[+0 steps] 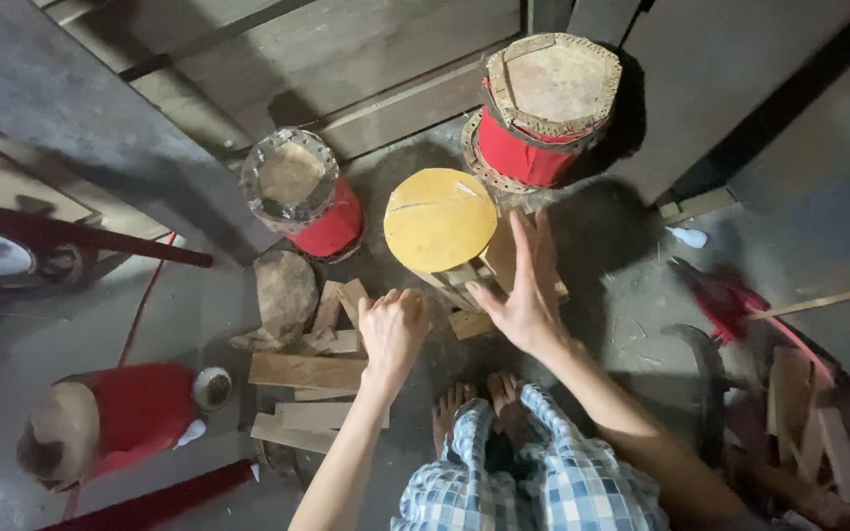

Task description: Applying adhesive tape to the head of a small wooden drum to cover its surface.

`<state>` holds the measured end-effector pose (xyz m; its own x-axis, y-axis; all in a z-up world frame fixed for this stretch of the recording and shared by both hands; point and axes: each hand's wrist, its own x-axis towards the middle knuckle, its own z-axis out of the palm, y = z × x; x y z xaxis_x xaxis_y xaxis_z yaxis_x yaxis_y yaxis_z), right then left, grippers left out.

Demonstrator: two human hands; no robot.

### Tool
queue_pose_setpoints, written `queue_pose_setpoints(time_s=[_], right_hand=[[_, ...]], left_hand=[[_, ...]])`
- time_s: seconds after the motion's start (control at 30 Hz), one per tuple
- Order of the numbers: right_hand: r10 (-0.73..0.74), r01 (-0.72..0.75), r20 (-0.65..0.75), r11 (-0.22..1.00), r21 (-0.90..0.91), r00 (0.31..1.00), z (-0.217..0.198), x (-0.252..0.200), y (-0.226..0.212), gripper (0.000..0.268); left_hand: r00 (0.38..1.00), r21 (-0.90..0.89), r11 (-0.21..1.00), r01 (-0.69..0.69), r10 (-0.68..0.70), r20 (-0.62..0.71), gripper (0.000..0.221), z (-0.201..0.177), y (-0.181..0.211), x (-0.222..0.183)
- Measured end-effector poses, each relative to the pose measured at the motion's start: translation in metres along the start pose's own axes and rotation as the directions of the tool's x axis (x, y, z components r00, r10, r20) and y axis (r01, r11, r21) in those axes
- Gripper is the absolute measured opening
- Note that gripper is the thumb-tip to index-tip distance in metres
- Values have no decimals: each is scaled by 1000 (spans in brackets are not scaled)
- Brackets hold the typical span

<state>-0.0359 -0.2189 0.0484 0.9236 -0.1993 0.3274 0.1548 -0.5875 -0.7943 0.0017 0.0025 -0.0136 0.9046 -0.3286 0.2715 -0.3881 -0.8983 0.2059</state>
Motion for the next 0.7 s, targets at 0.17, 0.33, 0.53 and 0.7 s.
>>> queue_pose_setpoints(time_s=[0.17, 0.33, 0.53, 0.7], right_hand=[[-223, 247, 120, 935, -255, 967, 14, 55, -49, 108], [-282, 429, 395, 829, -359, 875, 86, 90, -53, 104], [-85, 522, 631, 653, -550, 771, 112, 102, -29, 88], [68, 447, 684, 710, -545, 726, 95, 105, -34, 86]], left_hand=[[1000, 30, 1000, 9, -8, -12, 16, -6, 2, -1], [1000, 57, 998, 26, -26, -3, 15, 4, -4, -3], [1000, 25, 1000, 13, -13, 8, 17, 4, -11, -3], [1000, 14, 1000, 8, -8, -4, 19, -3, -6, 0]])
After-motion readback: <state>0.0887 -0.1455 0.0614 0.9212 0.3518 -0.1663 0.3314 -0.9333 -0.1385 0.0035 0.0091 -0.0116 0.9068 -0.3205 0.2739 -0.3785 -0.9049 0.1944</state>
